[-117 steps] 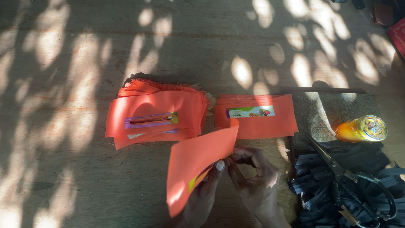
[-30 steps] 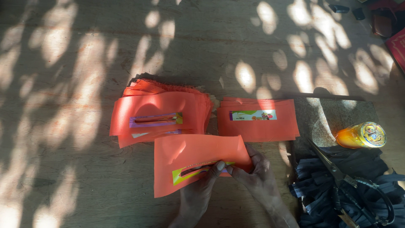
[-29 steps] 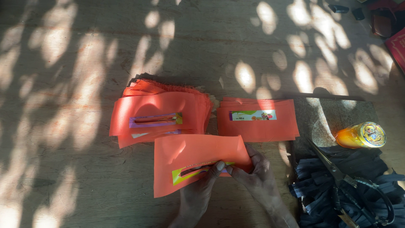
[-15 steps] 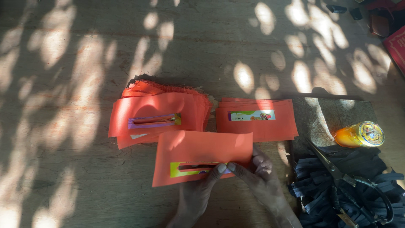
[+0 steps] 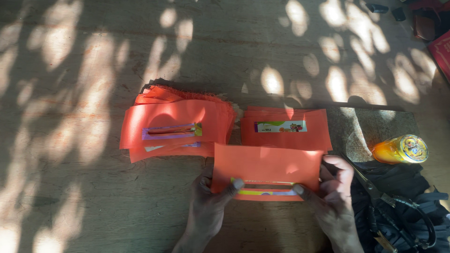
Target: The person folds orange fabric pouches and inserts small rectangular packets into them. The person repeatedly picks a pouch, folds it, inserts a packet, and places the finished pouch into a growing stack. Scissors and a bottle are visible on the table but are not used.
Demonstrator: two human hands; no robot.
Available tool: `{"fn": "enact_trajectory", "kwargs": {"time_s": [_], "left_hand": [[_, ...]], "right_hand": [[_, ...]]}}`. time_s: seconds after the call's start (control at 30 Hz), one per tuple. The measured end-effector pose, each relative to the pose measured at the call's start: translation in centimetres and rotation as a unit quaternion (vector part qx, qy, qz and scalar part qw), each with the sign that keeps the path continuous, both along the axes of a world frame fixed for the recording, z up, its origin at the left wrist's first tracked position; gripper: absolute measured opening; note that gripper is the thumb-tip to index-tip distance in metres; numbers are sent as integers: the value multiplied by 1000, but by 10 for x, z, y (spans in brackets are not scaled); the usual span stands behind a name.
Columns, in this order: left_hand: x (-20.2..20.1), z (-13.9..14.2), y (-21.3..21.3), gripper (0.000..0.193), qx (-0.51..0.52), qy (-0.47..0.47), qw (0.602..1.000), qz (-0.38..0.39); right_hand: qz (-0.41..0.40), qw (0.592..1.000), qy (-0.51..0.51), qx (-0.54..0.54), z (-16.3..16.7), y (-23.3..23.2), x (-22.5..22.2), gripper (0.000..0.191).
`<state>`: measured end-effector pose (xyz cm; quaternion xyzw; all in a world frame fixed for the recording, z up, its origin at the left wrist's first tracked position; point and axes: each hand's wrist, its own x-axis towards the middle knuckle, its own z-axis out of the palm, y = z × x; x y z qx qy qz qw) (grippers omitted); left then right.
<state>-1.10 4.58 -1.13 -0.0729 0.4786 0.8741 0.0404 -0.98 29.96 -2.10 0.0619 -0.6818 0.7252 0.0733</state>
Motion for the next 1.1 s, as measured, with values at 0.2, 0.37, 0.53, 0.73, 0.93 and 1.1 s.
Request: {"fn": "enact_trajectory", "kwargs": {"time_s": [0.2, 0.37, 0.53, 0.73, 0.93, 1.1], "left_hand": [[8, -1, -12, 28, -173, 43, 984, 27], [18, 18, -38, 35, -451, 106, 885, 51], [7, 65, -84, 52, -517, 146, 820, 198], [1, 104, -109, 57, -630, 274, 632, 358], [-42, 48, -115, 68, -645, 237, 725, 49], [-62, -11, -122, 85, -715, 196, 670, 27]], "right_hand": [[2, 987, 59, 151, -4, 23, 21, 52], [21, 984, -70, 164, -10, 10, 16, 39], [39, 991, 13, 129, 9, -60, -17, 44], [39, 993, 55, 95, 32, -173, -91, 39], [52, 984, 44, 166, 7, -241, -130, 42], [67, 967, 16, 243, -20, -236, -142, 47]]}}
